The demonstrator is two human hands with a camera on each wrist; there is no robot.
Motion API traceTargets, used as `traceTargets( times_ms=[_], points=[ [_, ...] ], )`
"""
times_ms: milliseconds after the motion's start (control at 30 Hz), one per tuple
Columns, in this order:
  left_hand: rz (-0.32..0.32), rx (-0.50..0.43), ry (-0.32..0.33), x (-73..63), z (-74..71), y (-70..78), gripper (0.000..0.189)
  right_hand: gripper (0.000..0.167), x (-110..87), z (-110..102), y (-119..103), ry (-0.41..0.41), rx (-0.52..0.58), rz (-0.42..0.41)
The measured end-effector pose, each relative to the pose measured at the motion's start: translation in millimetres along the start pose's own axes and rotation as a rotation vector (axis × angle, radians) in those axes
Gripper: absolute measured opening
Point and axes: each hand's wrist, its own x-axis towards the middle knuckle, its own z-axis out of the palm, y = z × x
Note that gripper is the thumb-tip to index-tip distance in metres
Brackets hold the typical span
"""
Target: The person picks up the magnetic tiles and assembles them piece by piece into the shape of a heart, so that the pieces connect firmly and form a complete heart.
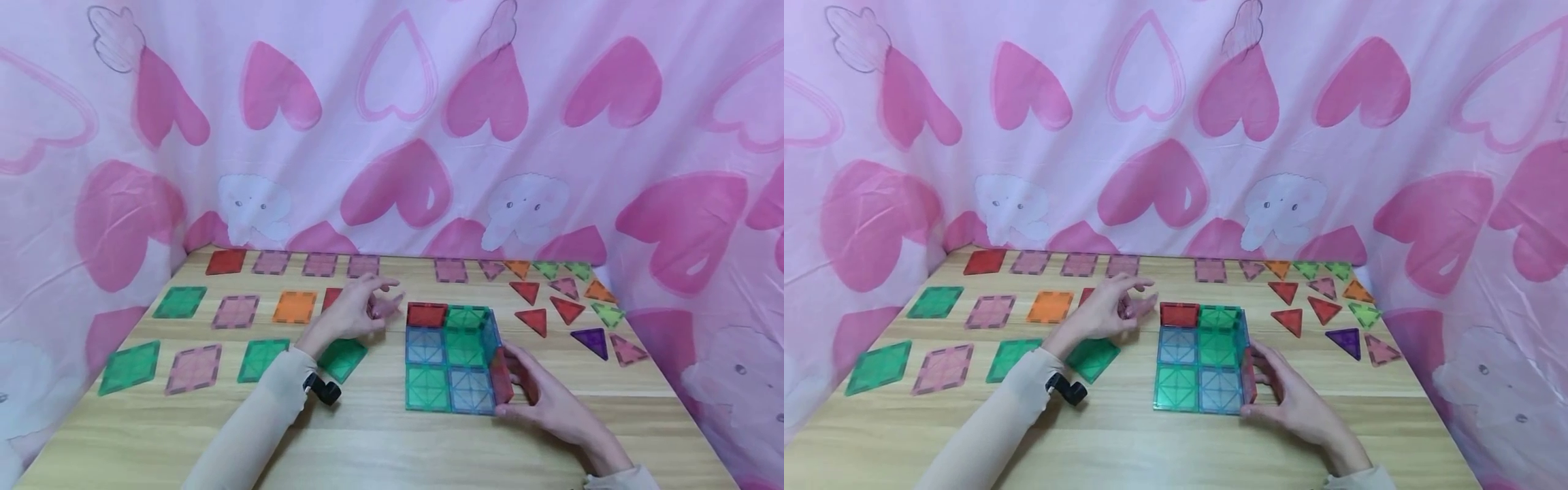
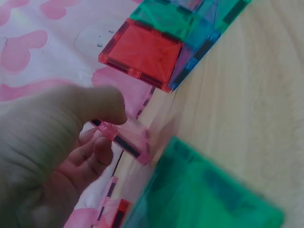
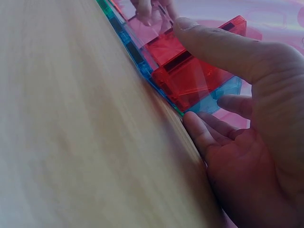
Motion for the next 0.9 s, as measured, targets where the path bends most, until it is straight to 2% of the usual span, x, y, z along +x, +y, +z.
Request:
traceTargets(
  times_ms=[100,200,300,433,567,700,833,900],
  points=[
    [0.006,-0.078,-0.052,-3.4,1.4,-0.8,0.078,0.104,1.2,-1,0,-0.002,0.003,-0.007],
    [-0.013,-0.122,-0.075,-5.7,2.4,-1.2,0.072,0.104,2.4,-1,0,-0.008,0.008,-0.017],
    [-0.059,-0.149,-0.103,-6.8,3.5,0.9,0.065,0.104,2.1,-1,0,-0.009,0.010,-0.028],
    [-0.123,-0.115,-0.130,-6.5,5.5,8.4,0.070,0.104,0.5,-1,-1,-0.007,0.012,-0.032],
    [-0.139,-0.075,-0.150,-4.8,7.9,19.6,0.076,0.105,-0.5,-1,-2,0.004,-0.005,-0.022],
    [-0.108,-0.049,-0.177,-4.7,10.2,32.3,0.092,0.105,-0.2,0,-2,0.008,-0.019,-0.019],
    [-0.050,-0.059,-0.161,-5.3,12.6,44.3,0.121,0.105,0.5,0,-1,0.004,-0.008,-0.027],
    [-0.028,-0.061,-0.147,-5.6,14.1,49.4,0.128,0.105,0.7,0,-1,0.006,-0.008,-0.029]
  ],
)
